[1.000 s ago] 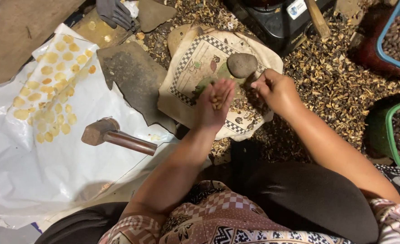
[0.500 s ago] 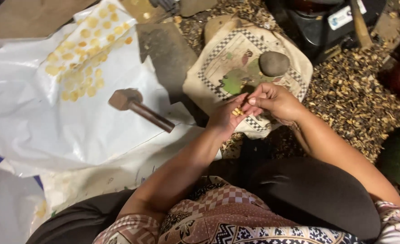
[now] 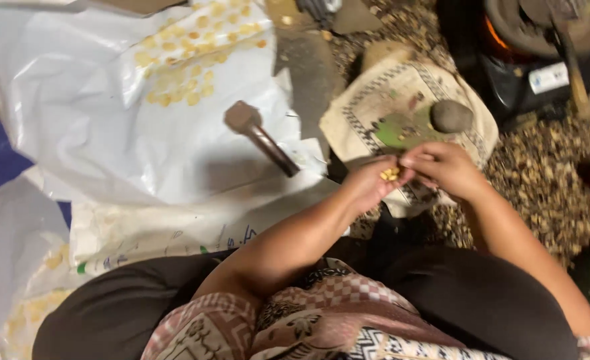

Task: The person sits on the floor and uses a hammer to flatten corn kernels on a white sheet. They then use a stone grinder to process the flattened corn, occasionally stirring a pot on a stove.

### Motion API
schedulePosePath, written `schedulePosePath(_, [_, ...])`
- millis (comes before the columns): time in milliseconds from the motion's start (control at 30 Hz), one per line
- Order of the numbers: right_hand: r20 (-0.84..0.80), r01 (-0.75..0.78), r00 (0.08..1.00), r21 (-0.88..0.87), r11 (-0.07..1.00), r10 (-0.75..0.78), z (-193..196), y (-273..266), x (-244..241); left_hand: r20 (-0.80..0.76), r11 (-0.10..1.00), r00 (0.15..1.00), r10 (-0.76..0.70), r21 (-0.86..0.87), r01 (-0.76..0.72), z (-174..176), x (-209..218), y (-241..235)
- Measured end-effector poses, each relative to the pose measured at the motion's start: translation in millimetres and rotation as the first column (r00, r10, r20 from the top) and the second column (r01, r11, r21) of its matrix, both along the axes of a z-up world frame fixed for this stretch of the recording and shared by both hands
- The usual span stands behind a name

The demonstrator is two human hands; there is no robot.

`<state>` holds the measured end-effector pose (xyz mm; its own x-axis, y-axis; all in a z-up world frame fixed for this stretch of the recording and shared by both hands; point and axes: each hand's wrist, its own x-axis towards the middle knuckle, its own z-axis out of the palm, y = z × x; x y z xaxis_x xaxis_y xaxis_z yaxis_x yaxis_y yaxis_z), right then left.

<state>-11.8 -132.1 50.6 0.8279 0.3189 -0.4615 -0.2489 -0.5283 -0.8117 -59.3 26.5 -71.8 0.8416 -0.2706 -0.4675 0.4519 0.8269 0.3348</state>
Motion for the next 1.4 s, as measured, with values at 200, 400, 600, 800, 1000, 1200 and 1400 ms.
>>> schedulePosePath(200, [0.275,0.01,0.934,-0.657,0.753,0.228,13,-53,22,0.158,0.795,0.936,-0.315,0.582,0.169,155,67,106])
schedulePosePath(400, [0.486,0.031,0.736,-0.72,0.693,0.472,62,-36,49,0.307,0.465,0.944,-0.12,0.858,-0.22,272,48,310])
schedulePosePath(600, [0.282,-0.439,0.515,-0.724,0.531,0.81,111,167,27,0.304,0.681,0.795,0.525,0.411,-0.606,247,-39,429])
schedulePosePath(800, [-0.007,-0.457,0.856,-0.475,0.752,0.517,10,312,-17,0.127,0.484,0.926,0.357,0.822,-0.299,-12,-7,476])
schedulePosePath(1000, [0.245,-0.211,0.903,-0.462,0.862,0.352,-42,303,-13,0.331,-0.332,0.929,-0.168,0.868,-0.369,-96,50,423])
schedulePosePath(1200, [0.262,0.074,0.965,-0.345,0.936,0.02,-71,256,-11,0.349,-0.569,0.823,-0.449,0.598,-0.564,-7,60,358])
schedulePosePath(1400, [0.599,0.286,0.783,-0.105,0.952,-0.169,74,280,5,0.328,-0.548,0.808,-0.49,0.605,-0.578,4,75,321])
